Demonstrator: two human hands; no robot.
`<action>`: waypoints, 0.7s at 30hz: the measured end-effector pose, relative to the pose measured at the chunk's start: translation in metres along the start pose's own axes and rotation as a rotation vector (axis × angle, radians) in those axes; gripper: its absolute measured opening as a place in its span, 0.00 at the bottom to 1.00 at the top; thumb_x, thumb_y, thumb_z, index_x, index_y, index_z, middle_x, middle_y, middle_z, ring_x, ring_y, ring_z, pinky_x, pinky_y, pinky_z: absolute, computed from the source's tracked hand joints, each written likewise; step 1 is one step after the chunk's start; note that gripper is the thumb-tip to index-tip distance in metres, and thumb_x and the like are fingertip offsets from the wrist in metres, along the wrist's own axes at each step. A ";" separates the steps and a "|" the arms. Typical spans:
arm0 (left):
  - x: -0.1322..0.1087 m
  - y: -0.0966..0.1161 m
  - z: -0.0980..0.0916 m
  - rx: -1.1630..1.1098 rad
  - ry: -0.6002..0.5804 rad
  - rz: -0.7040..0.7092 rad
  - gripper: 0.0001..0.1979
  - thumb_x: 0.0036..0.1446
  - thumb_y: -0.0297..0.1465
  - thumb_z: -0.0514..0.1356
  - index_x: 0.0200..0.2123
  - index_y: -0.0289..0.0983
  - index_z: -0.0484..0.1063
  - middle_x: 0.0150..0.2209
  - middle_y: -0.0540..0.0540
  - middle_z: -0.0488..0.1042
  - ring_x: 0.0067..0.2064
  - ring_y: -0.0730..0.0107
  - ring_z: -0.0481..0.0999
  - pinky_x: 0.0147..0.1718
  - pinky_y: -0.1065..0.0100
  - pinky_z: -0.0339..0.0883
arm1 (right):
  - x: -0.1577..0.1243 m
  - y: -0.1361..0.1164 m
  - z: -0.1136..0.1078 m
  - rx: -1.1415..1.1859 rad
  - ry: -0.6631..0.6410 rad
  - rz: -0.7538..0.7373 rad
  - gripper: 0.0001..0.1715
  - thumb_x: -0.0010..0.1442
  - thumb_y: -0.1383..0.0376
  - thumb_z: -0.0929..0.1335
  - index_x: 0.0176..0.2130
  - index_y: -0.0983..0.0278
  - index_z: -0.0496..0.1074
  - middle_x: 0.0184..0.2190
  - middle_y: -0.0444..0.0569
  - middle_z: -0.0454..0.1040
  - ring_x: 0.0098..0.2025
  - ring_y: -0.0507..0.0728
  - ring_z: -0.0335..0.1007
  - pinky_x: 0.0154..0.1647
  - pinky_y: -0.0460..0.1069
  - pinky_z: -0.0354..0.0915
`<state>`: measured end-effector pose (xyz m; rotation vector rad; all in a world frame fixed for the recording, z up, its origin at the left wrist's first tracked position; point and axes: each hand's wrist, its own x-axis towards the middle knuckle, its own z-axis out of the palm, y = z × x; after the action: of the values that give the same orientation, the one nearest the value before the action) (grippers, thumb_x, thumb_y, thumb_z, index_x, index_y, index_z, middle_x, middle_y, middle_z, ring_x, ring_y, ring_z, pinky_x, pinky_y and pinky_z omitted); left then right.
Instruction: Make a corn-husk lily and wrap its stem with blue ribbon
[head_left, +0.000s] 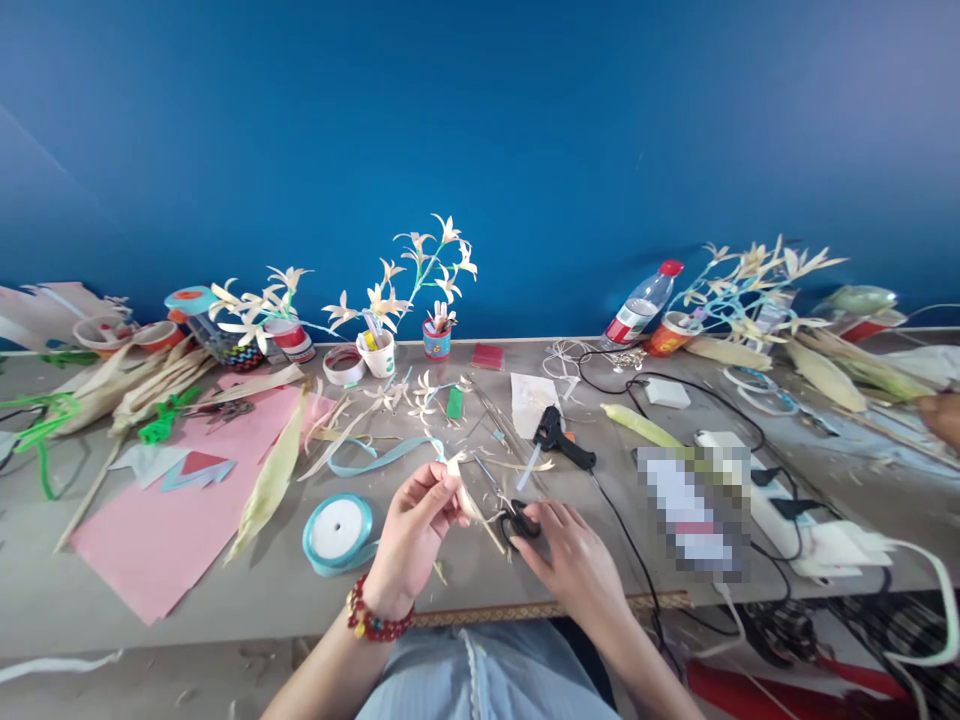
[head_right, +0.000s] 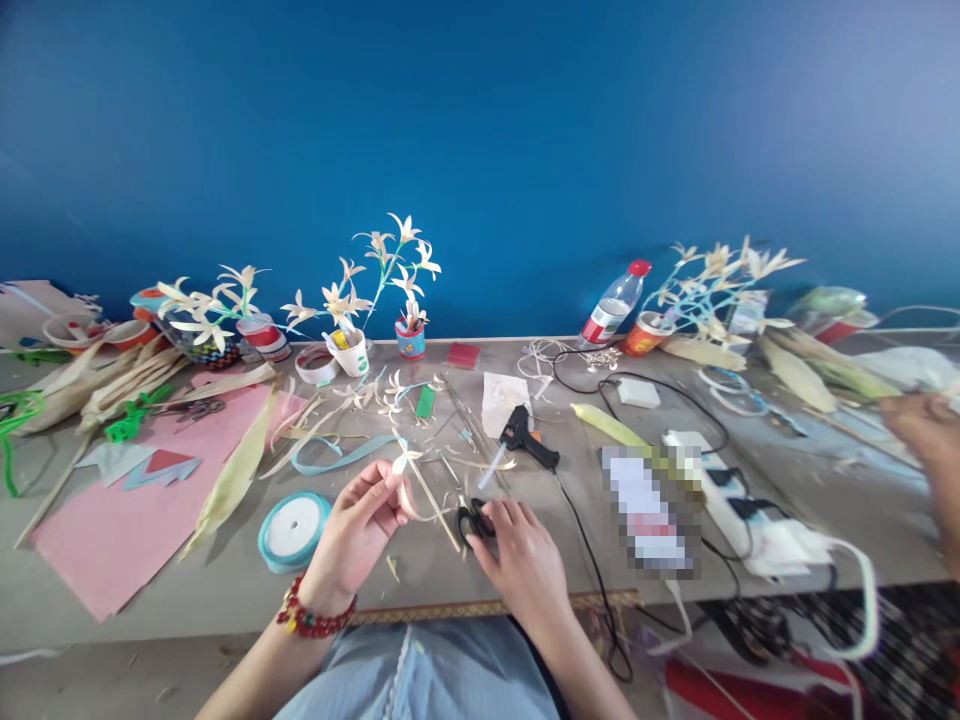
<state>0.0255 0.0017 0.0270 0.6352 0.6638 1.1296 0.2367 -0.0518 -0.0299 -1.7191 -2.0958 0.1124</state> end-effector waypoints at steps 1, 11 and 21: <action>0.001 -0.001 0.001 0.002 0.002 -0.003 0.11 0.57 0.34 0.66 0.28 0.35 0.70 0.24 0.51 0.70 0.25 0.77 0.67 0.27 0.74 0.65 | 0.001 -0.001 0.003 -0.026 -0.020 0.018 0.06 0.60 0.63 0.68 0.37 0.62 0.71 0.34 0.51 0.77 0.36 0.62 0.74 0.35 0.51 0.67; 0.007 -0.001 -0.003 -0.049 -0.053 -0.070 0.10 0.55 0.32 0.67 0.30 0.35 0.70 0.27 0.48 0.75 0.26 0.75 0.74 0.29 0.73 0.68 | 0.003 0.025 -0.001 0.647 -0.223 0.423 0.16 0.60 0.51 0.67 0.34 0.62 0.69 0.22 0.45 0.75 0.22 0.56 0.71 0.24 0.48 0.62; 0.014 -0.001 0.003 -0.115 -0.115 -0.199 0.10 0.49 0.30 0.71 0.30 0.34 0.73 0.30 0.48 0.75 0.29 0.77 0.74 0.32 0.73 0.69 | -0.008 0.020 -0.018 1.225 -0.164 0.551 0.28 0.53 0.43 0.72 0.36 0.65 0.71 0.28 0.49 0.74 0.23 0.52 0.65 0.25 0.48 0.62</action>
<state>0.0322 0.0143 0.0262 0.5199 0.5469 0.9322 0.2630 -0.0587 -0.0224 -1.3643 -1.0479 1.3866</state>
